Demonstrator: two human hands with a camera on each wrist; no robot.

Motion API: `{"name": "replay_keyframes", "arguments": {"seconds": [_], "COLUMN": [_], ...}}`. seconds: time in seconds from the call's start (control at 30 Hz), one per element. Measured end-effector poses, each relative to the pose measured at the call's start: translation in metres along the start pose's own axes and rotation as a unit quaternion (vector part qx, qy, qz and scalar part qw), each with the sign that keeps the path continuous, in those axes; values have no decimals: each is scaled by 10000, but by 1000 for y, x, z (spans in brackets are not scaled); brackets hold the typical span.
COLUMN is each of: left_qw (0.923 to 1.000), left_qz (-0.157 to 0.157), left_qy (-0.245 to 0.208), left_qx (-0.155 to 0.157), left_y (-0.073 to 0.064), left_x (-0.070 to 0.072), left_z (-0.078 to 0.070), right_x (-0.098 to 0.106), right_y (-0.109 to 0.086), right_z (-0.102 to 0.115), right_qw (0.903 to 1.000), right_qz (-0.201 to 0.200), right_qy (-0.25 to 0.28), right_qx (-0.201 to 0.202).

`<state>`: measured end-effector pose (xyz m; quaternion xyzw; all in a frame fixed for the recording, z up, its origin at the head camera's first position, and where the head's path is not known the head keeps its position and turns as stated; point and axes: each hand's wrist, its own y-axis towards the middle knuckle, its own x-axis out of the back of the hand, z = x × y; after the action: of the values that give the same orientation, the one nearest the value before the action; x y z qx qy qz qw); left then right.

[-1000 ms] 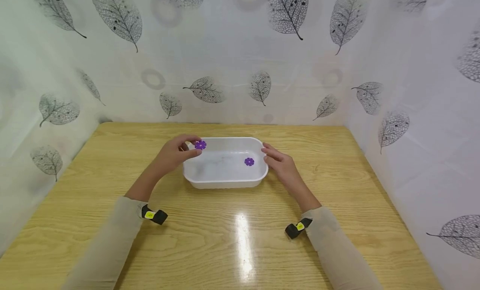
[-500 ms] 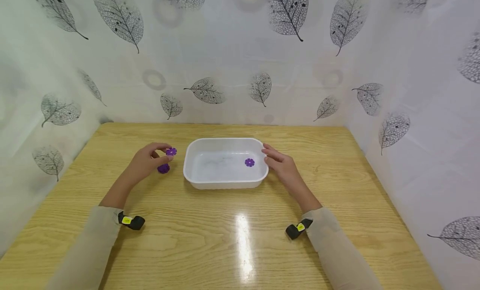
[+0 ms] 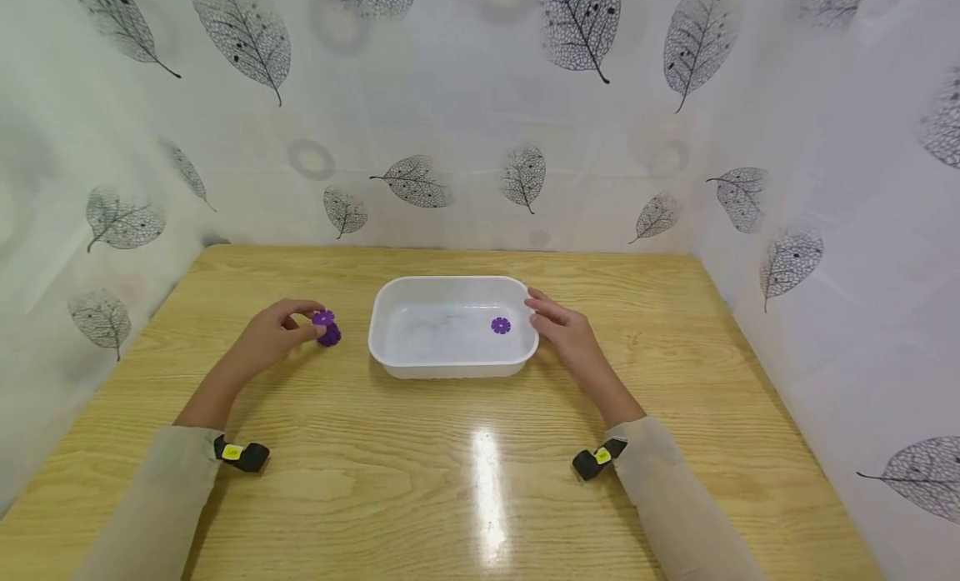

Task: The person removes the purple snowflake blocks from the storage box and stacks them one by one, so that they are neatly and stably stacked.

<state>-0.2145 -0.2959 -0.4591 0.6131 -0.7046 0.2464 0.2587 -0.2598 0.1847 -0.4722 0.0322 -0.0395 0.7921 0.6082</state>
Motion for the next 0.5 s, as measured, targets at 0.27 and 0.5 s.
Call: {"name": "replay_keyframes", "arguments": {"seconds": [0.27, 0.5], "left_qw": [9997, 9993], "left_qz": [191, 297], "left_qy": [126, 204], "left_qx": [-14, -22], "left_y": [1, 1], "left_x": [0, 0], "left_z": [3, 9], "right_x": [-1, -1], "right_y": [0, -1], "right_z": [2, 1], "right_qw": [10000, 10000], "right_qz": [8, -9], "right_qy": [-13, -55], "right_qx": [-28, -33]}}
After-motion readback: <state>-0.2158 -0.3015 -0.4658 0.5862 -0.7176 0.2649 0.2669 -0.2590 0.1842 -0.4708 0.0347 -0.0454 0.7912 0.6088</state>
